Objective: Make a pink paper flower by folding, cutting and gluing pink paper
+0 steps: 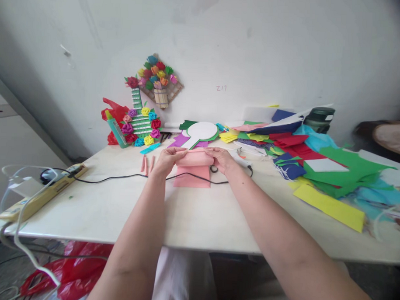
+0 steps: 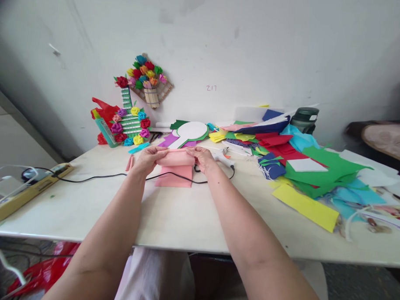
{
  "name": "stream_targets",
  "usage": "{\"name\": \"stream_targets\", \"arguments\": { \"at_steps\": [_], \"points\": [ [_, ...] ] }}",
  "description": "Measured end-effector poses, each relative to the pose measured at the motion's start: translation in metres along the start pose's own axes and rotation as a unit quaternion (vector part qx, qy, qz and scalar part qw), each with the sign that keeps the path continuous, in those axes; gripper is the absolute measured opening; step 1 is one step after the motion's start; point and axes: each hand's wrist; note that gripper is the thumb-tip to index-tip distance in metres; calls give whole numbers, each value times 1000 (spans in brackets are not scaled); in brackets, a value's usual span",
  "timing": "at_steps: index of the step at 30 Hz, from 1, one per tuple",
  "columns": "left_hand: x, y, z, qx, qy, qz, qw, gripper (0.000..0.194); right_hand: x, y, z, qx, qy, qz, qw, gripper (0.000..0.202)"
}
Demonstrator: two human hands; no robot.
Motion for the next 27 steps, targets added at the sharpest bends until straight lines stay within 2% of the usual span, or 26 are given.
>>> {"name": "stream_targets", "arguments": {
  "at_steps": [5,12,27],
  "points": [
    [1,0,-1,-2,0,23,1000,32,0,0,1,27,5,-16,1000,22],
    [-3,4,-4,20,1,5,1000,32,-1,-4,-2,41,4,-52,998,24],
    [0,1,-1,38,-6,-60,997,30,2,-4,-2,83,-39,-48,995,18]
  ]
}}
Point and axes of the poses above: each hand's wrist, its own z-axis towards the middle knuckle, its own x-axis out of the back of the hand, y = z × x, and after that the axes turned 12 degrees about x, right-handed
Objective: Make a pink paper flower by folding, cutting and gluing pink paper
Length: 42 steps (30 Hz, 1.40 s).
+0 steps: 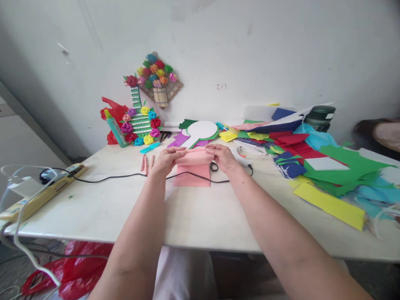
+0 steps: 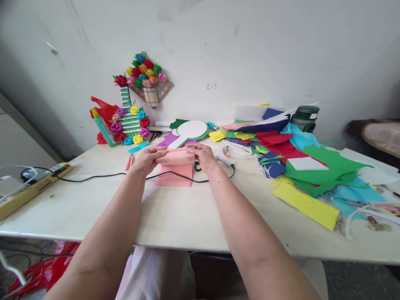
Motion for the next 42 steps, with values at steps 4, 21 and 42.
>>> {"name": "stream_targets", "arguments": {
  "at_steps": [4,21,42],
  "points": [
    [0,0,0,1,-3,-2,1000,31,1,1,0,6,2,6,1000,16],
    [3,-2,2,4,4,15,1000,26,-2,0,1,9,41,-35,998,24],
    [-2,-2,1,-74,30,119,990,40,-1,3,-2,-37,15,-16,999,30]
  ]
}}
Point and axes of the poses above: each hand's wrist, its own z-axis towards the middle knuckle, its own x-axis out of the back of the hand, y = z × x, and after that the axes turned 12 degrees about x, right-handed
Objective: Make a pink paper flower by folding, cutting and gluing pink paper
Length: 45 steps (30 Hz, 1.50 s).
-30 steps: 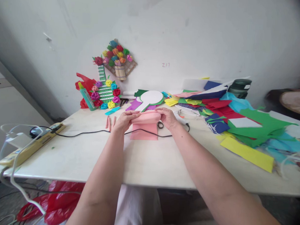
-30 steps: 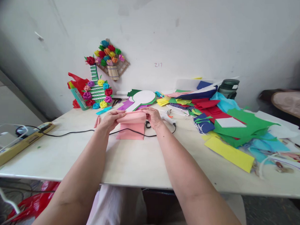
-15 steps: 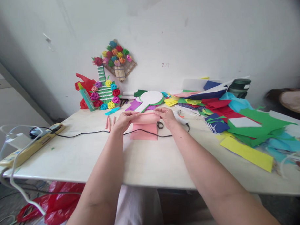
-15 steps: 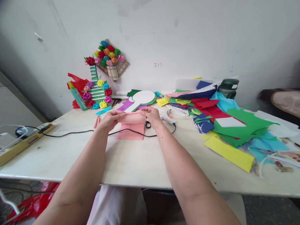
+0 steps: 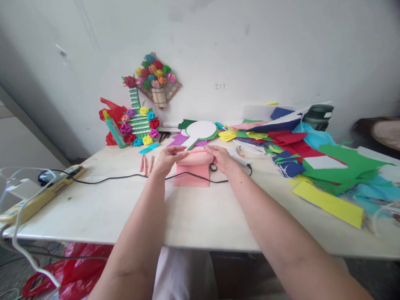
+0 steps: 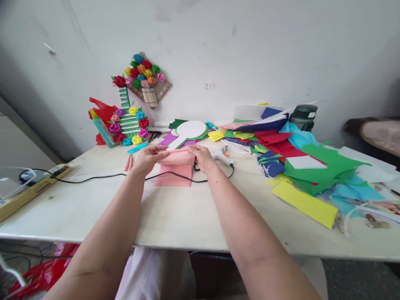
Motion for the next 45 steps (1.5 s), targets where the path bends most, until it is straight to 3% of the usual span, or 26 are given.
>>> {"name": "stream_targets", "arguments": {
  "at_steps": [10,16,21,25,33,37,40,43,45],
  "points": [
    [-4,3,-2,-12,6,5,1000,43,-2,-2,-3,-3,-3,-28,1000,30],
    [-5,9,-7,-6,-48,42,998,46,5,4,1,36,-8,-98,994,27],
    [-5,16,-12,15,-35,118,992,31,1,2,-2,45,-52,-147,987,26],
    [-4,14,-10,8,-39,174,984,30,-3,0,-5,40,-94,-174,979,26],
    [-8,17,-10,37,-119,273,954,27,-9,-3,-6,68,-178,-234,953,19],
    [-11,19,-12,46,-134,299,944,25,-13,-3,-8,79,-178,-272,942,18],
    [-9,17,-11,50,-111,275,954,25,-13,0,-6,117,-170,-287,935,21],
    [-5,14,-9,50,-78,190,977,23,-8,8,-1,163,-139,-294,932,23],
    [-2,11,-7,46,-47,124,990,24,-1,15,3,155,-116,-317,929,24]
  ]
}}
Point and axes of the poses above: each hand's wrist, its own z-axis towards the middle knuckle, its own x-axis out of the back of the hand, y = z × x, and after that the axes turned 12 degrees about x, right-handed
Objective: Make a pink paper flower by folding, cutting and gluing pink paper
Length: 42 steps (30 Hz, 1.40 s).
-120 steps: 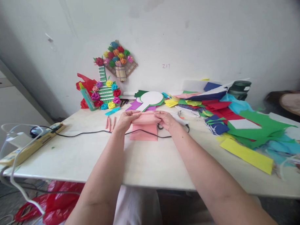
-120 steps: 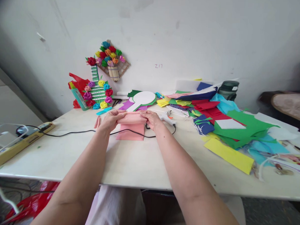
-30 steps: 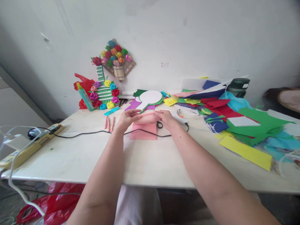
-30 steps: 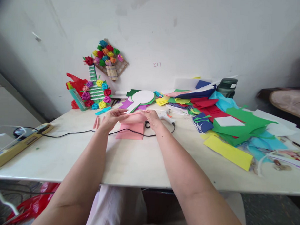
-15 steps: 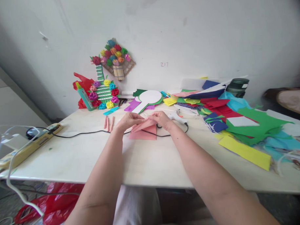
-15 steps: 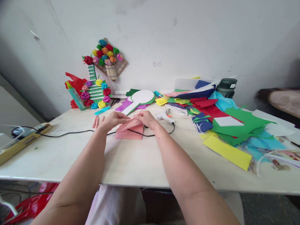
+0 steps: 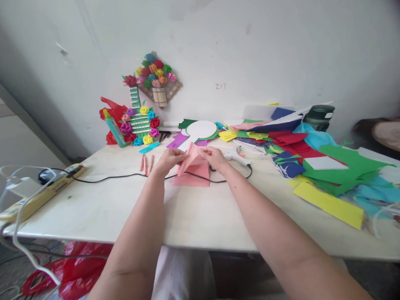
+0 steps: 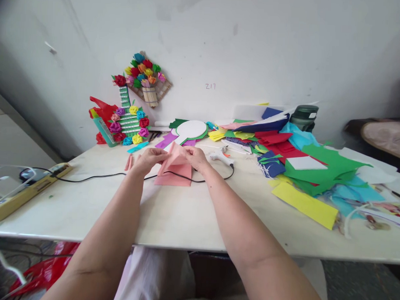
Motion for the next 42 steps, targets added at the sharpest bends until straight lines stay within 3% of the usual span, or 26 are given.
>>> {"name": "stream_targets", "arguments": {
  "at_steps": [3,8,13,16,20,23,30,37,42],
  "points": [
    [2,-4,2,3,33,-64,997,25,1,11,0,-53,13,-122,991,27],
    [2,-10,7,25,50,-144,988,27,4,6,-3,-101,-41,-300,948,25],
    [-3,-11,9,57,47,-247,966,27,4,-6,-4,-103,-66,-343,931,23],
    [-5,-9,8,70,46,-272,959,25,0,-12,-4,-102,-105,-338,930,38],
    [-3,-11,9,82,63,-302,948,21,-10,-24,-8,-75,-168,-401,897,56],
    [-1,-14,13,75,77,-321,941,20,-15,-31,-10,-75,-171,-434,881,51],
    [2,-17,15,63,90,-358,927,20,-5,-22,-3,-193,-169,-349,902,16],
    [5,-18,18,42,97,-413,905,16,8,3,4,-129,2,-222,967,20],
    [7,-15,20,94,108,-483,864,16,19,0,4,-134,59,-97,985,17]
  ]
}}
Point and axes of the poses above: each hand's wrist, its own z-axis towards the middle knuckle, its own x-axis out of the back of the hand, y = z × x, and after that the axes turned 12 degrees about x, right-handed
